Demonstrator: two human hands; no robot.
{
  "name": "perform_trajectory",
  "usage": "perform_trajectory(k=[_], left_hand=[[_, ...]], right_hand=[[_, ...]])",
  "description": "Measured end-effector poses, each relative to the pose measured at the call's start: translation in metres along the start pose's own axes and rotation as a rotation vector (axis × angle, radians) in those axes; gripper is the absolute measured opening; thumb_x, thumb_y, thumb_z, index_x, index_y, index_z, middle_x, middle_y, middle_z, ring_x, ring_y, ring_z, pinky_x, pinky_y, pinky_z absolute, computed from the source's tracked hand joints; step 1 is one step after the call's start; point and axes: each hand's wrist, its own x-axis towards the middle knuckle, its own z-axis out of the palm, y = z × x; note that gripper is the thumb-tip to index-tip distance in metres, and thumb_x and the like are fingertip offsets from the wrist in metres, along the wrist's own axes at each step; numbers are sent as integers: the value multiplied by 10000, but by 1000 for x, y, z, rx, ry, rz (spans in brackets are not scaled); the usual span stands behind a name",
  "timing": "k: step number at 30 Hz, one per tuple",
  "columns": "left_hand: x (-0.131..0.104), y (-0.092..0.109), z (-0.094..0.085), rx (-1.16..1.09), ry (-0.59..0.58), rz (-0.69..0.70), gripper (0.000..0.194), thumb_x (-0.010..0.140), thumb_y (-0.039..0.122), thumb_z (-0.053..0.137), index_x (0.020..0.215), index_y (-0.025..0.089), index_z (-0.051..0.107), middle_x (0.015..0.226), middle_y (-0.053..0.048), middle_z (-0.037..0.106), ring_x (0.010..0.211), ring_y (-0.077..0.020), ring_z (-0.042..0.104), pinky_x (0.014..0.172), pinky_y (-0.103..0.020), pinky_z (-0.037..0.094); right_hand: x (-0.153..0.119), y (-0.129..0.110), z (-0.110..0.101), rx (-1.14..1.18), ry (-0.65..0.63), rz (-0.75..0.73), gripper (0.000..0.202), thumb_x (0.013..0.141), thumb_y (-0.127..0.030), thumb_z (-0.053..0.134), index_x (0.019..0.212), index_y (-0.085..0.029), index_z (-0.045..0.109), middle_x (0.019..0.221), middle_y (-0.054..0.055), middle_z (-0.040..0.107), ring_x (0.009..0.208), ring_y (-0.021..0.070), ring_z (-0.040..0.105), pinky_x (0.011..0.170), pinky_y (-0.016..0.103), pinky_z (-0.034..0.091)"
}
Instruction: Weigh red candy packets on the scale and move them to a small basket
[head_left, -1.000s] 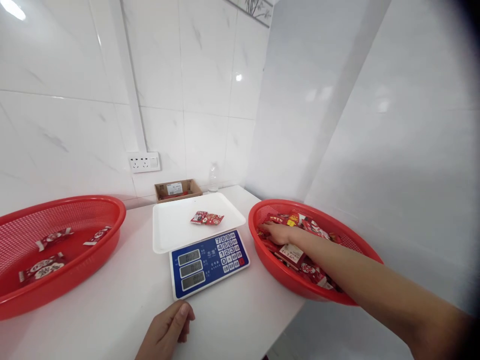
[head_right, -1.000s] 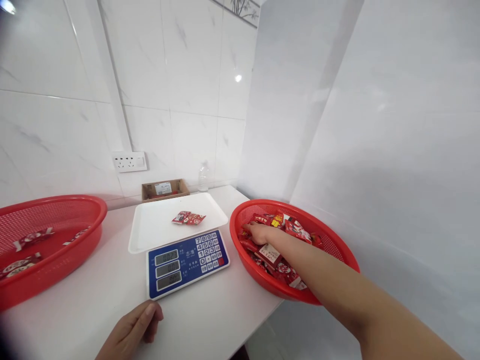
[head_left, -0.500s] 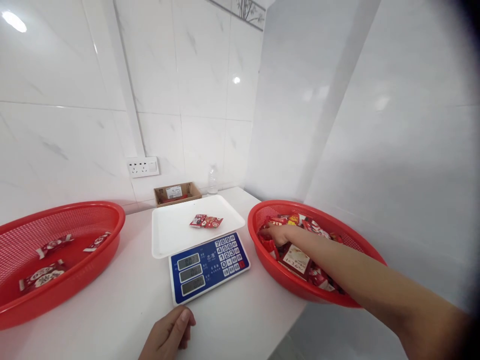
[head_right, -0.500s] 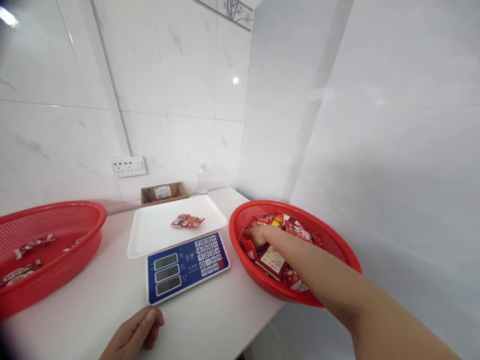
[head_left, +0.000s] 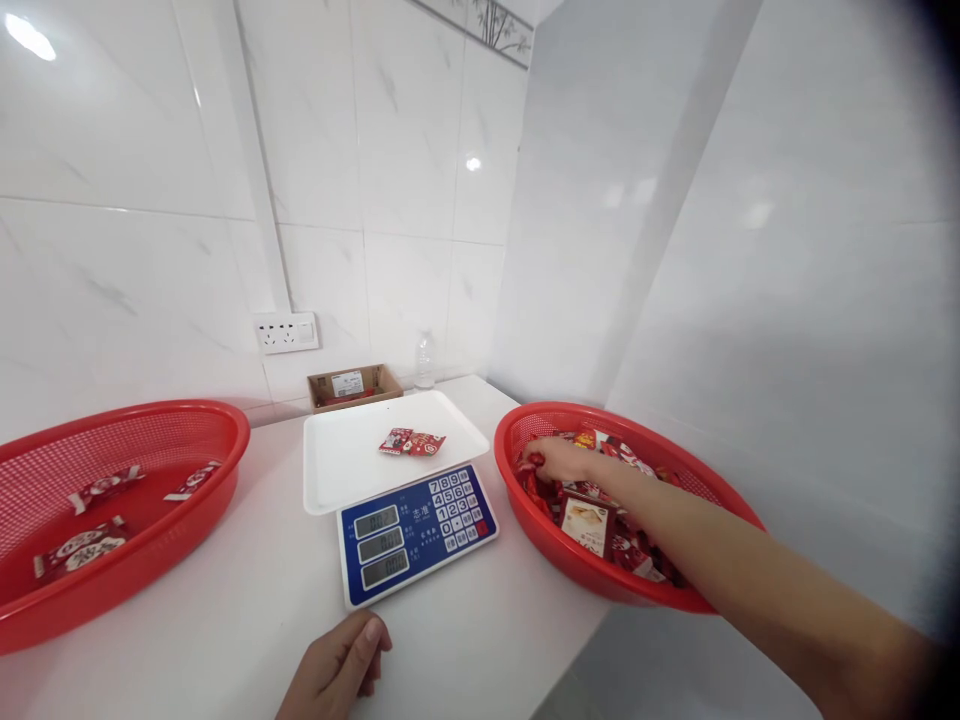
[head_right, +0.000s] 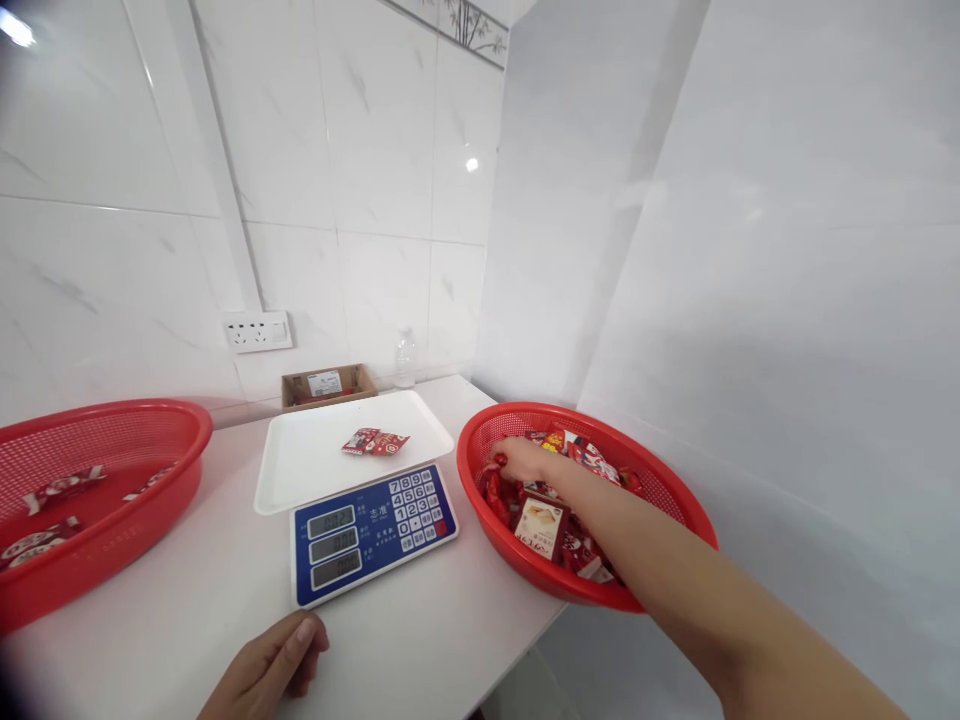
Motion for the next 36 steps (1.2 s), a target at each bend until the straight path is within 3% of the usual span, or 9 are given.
perform_trajectory(k=[5, 11, 17, 21, 25, 29, 36], left_hand=[[3, -3, -3, 43, -36, 2, 548, 732, 694, 345, 672, 182, 531, 568, 18, 476, 561, -141, 463, 553, -225, 395], [5, -5, -6, 51, -82, 2, 535, 746, 678, 337, 680, 181, 522, 578, 14, 483, 568, -144, 470, 558, -227, 397], [3, -5, -4, 45, -77, 10, 509, 774, 640, 336, 701, 171, 522, 589, 12, 476, 581, -144, 469, 568, -228, 395], [2, -5, -6, 34, -79, 33, 497, 796, 611, 332, 715, 159, 523, 588, 11, 471, 573, -135, 462, 562, -226, 389], [1, -4, -6, 17, -64, 46, 496, 802, 604, 334, 708, 154, 520, 575, 18, 466, 554, -124, 456, 549, -220, 383], [0, -3, -5, 11, -58, 33, 523, 778, 640, 332, 702, 156, 517, 569, 22, 462, 544, -121, 457, 544, -218, 385], [1, -4, -6, 10, -77, 34, 513, 786, 629, 327, 697, 156, 508, 578, 20, 461, 545, -118, 457, 541, -216, 381]], right_hand=[[-5, 9, -30, 313, 163, 54, 226, 648, -86, 502, 833, -166, 605, 729, -9, 660, 666, 146, 610, 602, 233, 464], [-6, 9, -46, 646, 170, 66, 277, 635, -111, 516, 902, -154, 572, 659, 20, 677, 621, 173, 643, 569, 263, 517], [15, -29, -55, 806, 233, -21, 222, 658, -164, 574, 878, -164, 547, 774, 54, 685, 654, 164, 644, 601, 268, 517], [42, -75, -45, 812, 257, -92, 190, 656, -180, 614, 838, -154, 565, 779, 54, 677, 649, 142, 624, 547, 211, 479], [66, -108, -24, 727, 250, -93, 153, 645, -180, 630, 784, -159, 569, 662, 20, 654, 564, 120, 585, 454, 183, 411], [74, -124, -16, 605, 235, -90, 102, 644, -182, 625, 719, -163, 558, 599, -7, 620, 529, 102, 554, 436, 173, 367], [71, -138, -29, 405, 236, -72, 162, 701, -319, 581, 781, -179, 575, 664, 8, 631, 542, 114, 577, 407, 178, 319]])
